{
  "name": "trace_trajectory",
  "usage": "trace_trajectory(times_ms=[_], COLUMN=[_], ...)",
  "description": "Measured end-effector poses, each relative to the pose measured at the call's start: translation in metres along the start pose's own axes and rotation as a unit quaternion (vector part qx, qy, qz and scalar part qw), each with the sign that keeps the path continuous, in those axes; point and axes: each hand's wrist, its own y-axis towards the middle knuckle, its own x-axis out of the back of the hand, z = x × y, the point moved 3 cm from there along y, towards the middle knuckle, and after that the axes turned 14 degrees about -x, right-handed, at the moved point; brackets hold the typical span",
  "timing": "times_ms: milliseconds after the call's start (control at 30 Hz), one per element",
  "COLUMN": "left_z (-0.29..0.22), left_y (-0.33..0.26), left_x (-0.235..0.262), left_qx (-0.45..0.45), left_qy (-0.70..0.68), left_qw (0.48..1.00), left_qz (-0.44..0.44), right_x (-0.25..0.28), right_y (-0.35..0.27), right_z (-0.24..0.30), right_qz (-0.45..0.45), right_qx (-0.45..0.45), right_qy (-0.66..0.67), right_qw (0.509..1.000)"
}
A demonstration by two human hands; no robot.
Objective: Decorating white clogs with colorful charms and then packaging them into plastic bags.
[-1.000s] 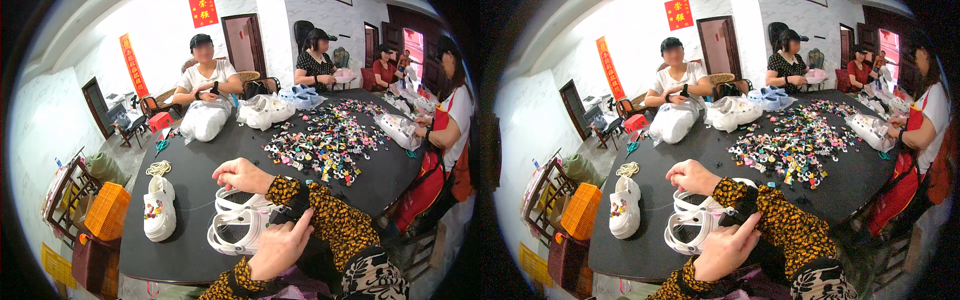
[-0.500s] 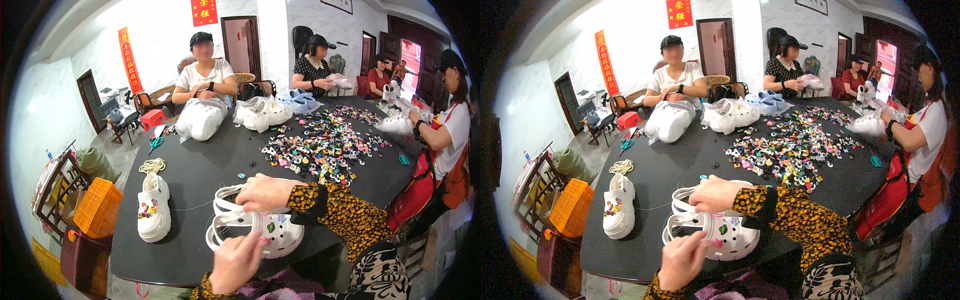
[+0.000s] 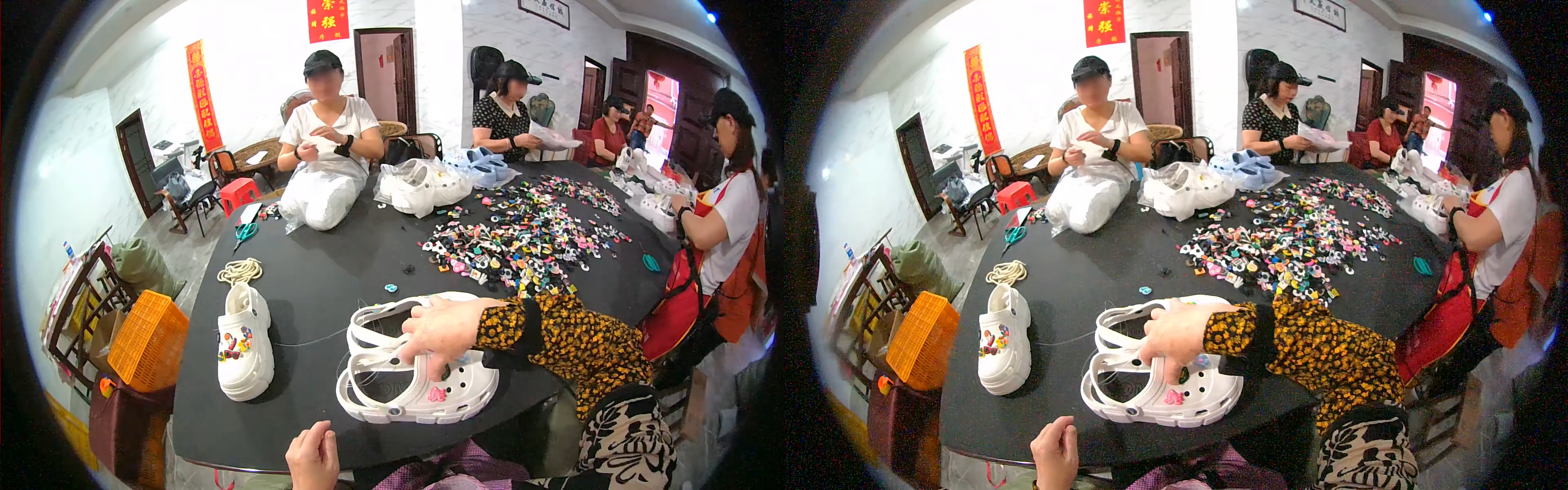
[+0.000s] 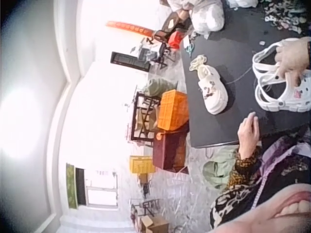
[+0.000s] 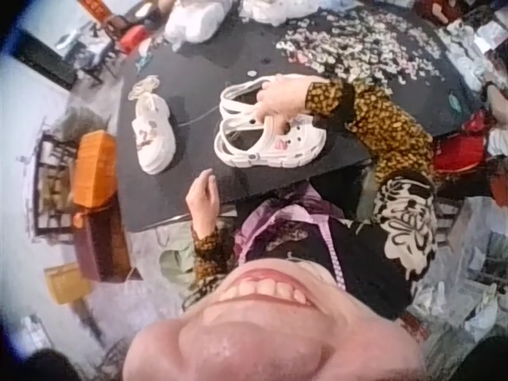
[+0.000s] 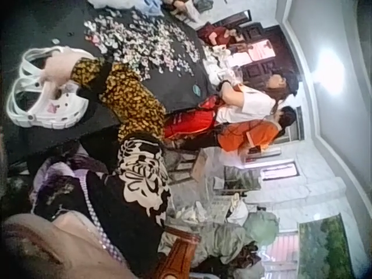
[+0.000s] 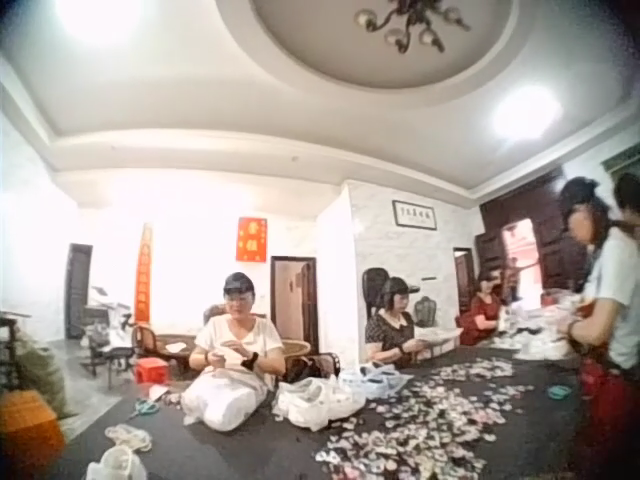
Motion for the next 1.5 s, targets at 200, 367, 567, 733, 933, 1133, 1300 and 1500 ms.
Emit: trace_trajectory(times_ms=[200,367,567,733,933,1133,1300,1500], left_z=[0.004,0.007,0.016,0.024,0.034,0.025,0.008,-0.039], left_y=[-0.011,-0.013,-0.016,-0.018,-0.014,0.006,0.037,0.072], left_x=[-0.017,-0.037,-0.047,-0.044,-0.025,0.0,0.017,0.043], left_qx=[0.023,0.019,0.004,-0.005,0.135,0.109,0.088,0.031], left_qy=[-0.019,0.047,0.09,0.09,-0.073,-0.052,-0.097,-0.159], left_qw=[0.999,0.999,0.996,0.995,0.988,0.991,0.989,0.983], left_qz=[0.023,-0.006,-0.021,-0.04,0.002,-0.049,-0.064,-0.09], right_x=[0.002,-0.002,0.013,-0.011,-0.072,-0.143,-0.106,-0.029], right_y=[-0.003,-0.034,-0.109,-0.162,-0.221,-0.252,-0.247,-0.213], right_z=[0.0,-0.035,-0.104,-0.203,-0.289,-0.331,-0.29,-0.169], right_qz=[0.017,-0.151,-0.166,-0.159,-0.175,-0.272,-0.372,-0.552], right_qx=[-0.002,0.05,-0.135,-0.366,-0.581,-0.631,-0.509,-0.287], right_qy=[-0.025,0.006,0.049,0.014,0.022,0.013,-0.02,0.024], right_qw=[1.0,0.987,0.976,0.917,0.795,0.726,0.776,0.783])
